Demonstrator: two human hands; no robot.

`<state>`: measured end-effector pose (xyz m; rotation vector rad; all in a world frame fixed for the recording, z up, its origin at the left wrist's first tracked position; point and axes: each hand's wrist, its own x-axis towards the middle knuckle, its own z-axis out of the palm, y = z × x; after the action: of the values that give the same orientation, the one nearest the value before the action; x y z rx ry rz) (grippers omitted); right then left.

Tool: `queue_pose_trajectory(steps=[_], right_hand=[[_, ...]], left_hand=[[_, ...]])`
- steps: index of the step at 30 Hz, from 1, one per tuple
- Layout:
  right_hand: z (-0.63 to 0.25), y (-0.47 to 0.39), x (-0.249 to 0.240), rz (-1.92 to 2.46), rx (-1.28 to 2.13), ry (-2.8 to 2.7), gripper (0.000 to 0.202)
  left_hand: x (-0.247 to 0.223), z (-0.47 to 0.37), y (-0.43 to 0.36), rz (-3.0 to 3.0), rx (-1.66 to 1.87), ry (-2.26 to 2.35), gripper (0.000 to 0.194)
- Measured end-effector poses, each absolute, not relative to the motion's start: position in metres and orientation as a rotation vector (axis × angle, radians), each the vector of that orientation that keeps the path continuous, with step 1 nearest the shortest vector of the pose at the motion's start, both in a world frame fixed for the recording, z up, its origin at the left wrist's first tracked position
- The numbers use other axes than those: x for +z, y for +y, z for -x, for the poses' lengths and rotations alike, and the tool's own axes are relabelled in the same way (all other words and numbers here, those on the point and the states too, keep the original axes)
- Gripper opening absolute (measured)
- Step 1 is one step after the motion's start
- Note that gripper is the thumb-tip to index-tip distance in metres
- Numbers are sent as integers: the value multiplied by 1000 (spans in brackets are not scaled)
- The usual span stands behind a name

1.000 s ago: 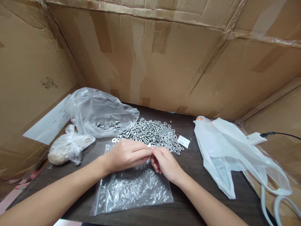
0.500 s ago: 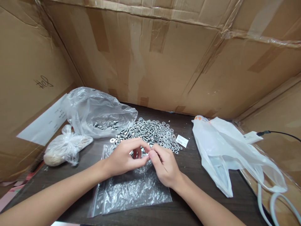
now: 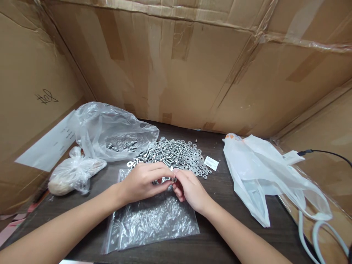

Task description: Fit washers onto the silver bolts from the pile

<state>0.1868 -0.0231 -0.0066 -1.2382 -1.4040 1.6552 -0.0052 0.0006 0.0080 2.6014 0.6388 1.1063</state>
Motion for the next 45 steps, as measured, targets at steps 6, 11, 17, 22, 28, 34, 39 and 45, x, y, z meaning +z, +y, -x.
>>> queue_pose_trajectory(steps=[6,11,17,22,28,34,39,45], right_hand=[[-191,-21,-2,1344,1459,-1687,53],[-195,-26,6,1108,827,-1980,27],[-193,-28,7,1060,971,-1906,25],[-191,-26,3,1080,1224,-1736,33],[-189,-26,-5,1110,1135,-1751,46],[-186,-26,-8,1159,1484,-1521,58],[-187,-20,-4,1188,1909,-1308,61],[-189,-20,-2,1315,1705,-1526,60]], left_hand=[[3,7,1,-2770,1049,618,8],[8,6,0,-2366,1048,769,9],[16,1,-3,-1881,948,869,10],[15,1,0,-1801,875,883,8],[15,4,2,-1859,889,852,10],[13,6,1,-1973,927,806,12],[11,6,2,-2210,946,681,13],[9,5,2,-2171,898,714,11]])
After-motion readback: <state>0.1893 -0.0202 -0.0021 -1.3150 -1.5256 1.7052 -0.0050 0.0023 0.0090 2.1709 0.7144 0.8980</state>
